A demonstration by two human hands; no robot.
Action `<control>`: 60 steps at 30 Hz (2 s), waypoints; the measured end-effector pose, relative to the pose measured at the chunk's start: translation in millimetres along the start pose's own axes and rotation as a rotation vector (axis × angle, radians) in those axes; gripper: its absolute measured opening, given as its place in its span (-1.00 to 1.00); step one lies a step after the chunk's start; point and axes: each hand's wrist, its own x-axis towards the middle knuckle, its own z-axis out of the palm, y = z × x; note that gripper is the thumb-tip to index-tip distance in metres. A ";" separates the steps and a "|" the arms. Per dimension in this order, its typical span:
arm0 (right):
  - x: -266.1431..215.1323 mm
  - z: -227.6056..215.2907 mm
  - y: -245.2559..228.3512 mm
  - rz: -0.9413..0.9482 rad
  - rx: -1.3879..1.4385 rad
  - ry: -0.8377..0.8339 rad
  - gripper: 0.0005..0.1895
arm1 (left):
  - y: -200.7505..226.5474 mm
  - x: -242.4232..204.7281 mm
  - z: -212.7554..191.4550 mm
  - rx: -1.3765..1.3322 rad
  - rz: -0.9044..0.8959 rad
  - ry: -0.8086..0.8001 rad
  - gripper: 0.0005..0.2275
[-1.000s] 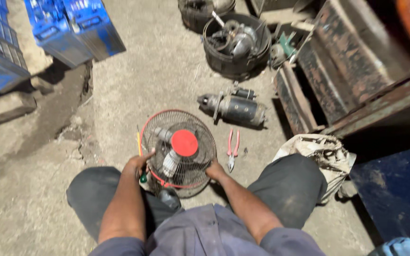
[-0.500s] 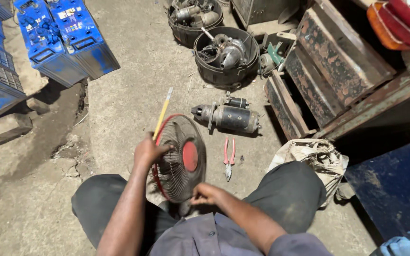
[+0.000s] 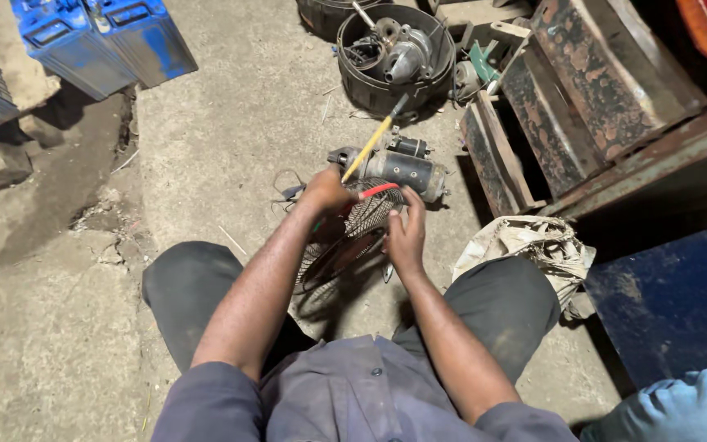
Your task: The person disassembles a small electric fan while sitting on the floor. They use a screwdriver to remove screws from the fan cage and pliers to detach the fan blades from the motor shaft. The person then reassembles the fan components, securing the cage back onto the motor housing.
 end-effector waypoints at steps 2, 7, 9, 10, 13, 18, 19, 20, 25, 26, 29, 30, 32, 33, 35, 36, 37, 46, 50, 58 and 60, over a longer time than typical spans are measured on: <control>3.1 -0.5 -13.2 -0.155 -0.092 -0.103 -0.54 | -2.0 6.3 10.3 -0.165 -0.029 -0.043 -0.53; 1.8 14.4 -28.3 -0.315 -0.346 -0.214 -0.32 | -4.2 13.4 28.4 -0.503 0.119 -0.093 -0.64; 7.5 16.4 -20.5 -0.287 -0.425 -0.211 -0.42 | -13.8 8.7 23.3 -0.617 0.020 -0.006 -0.62; 11.0 15.8 -14.1 -0.270 -0.466 -0.210 -0.46 | -20.3 2.9 20.8 -0.674 -0.031 0.035 -0.60; 36.5 12.4 8.8 -0.167 -0.407 -0.108 -0.65 | -53.8 -22.1 -5.6 -0.406 0.001 0.215 -0.60; 65.7 -2.9 38.9 -0.208 -0.254 -0.011 -0.83 | -88.6 -72.8 4.6 -0.444 0.023 0.185 -0.33; 65.9 -4.6 42.5 -0.231 -0.236 -0.005 -0.85 | -91.0 -78.3 12.5 -0.463 0.058 0.166 -0.27; 64.8 -5.4 45.0 -0.219 -0.231 0.015 -0.86 | -92.1 -81.4 20.3 -0.368 0.057 0.200 -0.21; 69.5 1.4 46.2 -0.154 -0.083 0.061 -0.93 | -111.5 -73.4 33.9 -0.224 -0.118 0.159 0.14; 71.8 0.4 46.0 -0.141 -0.054 0.044 -0.92 | -119.6 -70.3 34.8 -0.259 -0.105 0.135 0.14; 73.2 -7.4 45.7 -0.082 -0.024 0.002 -0.88 | -150.1 -69.1 38.2 -0.288 -0.065 0.078 0.12; 72.5 -11.5 45.4 -0.056 -0.050 -0.007 -0.87 | -158.6 -72.4 41.4 -0.247 -0.047 0.077 0.09; 74.7 -16.9 44.7 -0.040 -0.076 0.006 -0.85 | -166.9 -72.9 43.9 -0.206 -0.044 0.080 0.06; 75.2 -20.5 46.6 -0.045 -0.078 0.031 -0.77 | -167.6 -72.7 45.2 -0.205 -0.060 0.078 0.05; 76.6 -28.5 57.0 0.085 -0.109 0.031 -0.68 | -165.5 -73.9 44.9 -0.189 -0.073 0.074 0.03; 77.8 -32.8 65.9 0.221 -0.136 0.005 -0.65 | -162.9 -75.8 44.5 -0.174 -0.069 0.072 0.01; 77.3 -37.6 76.9 0.360 -0.165 -0.025 -0.61 | -159.9 -79.4 45.4 -0.161 -0.070 0.067 -0.01; 68.6 -23.3 170.9 0.275 0.351 -0.052 -0.58 | -136.0 -112.4 13.9 -0.025 0.098 0.195 -0.11; 75.3 -4.2 164.4 0.250 0.422 -0.067 -0.59 | -127.6 -125.8 23.5 0.075 0.073 0.213 -0.10; 59.6 -10.5 87.2 -0.112 0.127 -0.084 -0.53 | -94.1 -138.8 44.8 0.107 0.101 0.221 -0.18; 68.0 -14.9 67.9 -0.213 0.016 -0.123 -0.53 | -83.6 -134.4 32.7 0.103 0.076 0.164 -0.16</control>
